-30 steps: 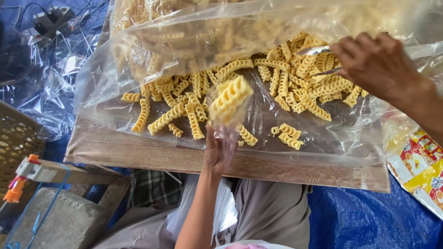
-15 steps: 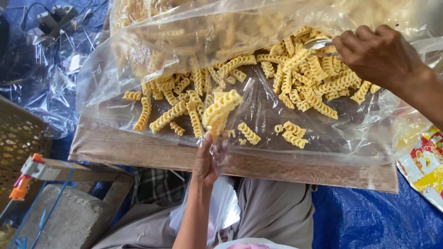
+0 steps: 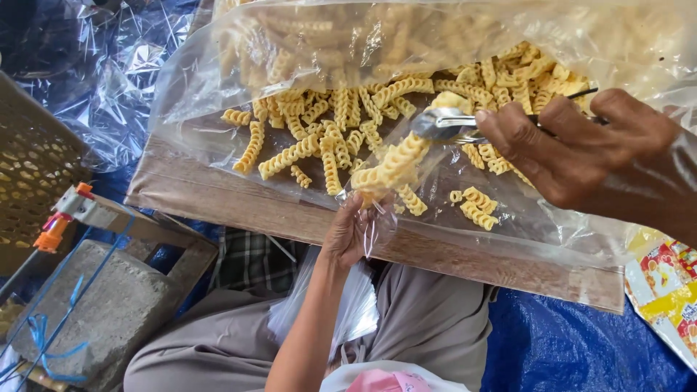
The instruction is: Manually packaging spiral snacks by filling small plastic bags using tongs and sealing them with a heat sealer.
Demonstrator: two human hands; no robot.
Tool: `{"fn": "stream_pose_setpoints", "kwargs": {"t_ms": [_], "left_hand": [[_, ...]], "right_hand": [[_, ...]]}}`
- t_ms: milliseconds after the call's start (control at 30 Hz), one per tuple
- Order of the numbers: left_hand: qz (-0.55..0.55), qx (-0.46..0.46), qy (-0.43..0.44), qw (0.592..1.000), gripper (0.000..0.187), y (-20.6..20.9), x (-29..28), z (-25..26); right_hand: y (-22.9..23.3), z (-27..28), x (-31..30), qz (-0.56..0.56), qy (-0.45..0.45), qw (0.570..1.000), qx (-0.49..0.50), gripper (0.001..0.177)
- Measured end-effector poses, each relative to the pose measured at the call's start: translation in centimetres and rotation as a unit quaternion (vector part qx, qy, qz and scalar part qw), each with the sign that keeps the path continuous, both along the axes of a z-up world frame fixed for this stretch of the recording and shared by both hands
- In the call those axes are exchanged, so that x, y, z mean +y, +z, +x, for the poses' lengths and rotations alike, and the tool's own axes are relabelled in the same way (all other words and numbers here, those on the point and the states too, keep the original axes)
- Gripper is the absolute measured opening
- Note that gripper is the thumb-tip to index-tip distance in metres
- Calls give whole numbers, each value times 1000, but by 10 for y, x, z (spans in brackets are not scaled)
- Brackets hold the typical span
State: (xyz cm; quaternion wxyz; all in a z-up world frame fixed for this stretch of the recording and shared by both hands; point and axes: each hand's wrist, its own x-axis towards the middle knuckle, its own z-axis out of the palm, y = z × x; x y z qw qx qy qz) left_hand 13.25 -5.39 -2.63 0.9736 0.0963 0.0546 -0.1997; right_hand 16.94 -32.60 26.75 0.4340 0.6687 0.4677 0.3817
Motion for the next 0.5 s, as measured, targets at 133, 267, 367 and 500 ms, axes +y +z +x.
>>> {"fn": "stream_pose_setpoints", "kwargs": {"t_ms": [133,267,367,500], "left_hand": [[-99,-27,-9,995,69,-10,9,0],[-89,-19,-4,996,73,7,5,-3],[-113,23,9,993,74,11,1,-3],[-278,-57,-29,958,69,10,6,-5]], "right_hand": [[17,-1,5,45,110,992,37,20],[4,1,-2,24,168,984,50,20],[4,2,-23,78,121,984,103,32],[-1,1,-58,294,-80,905,298,63]]}}
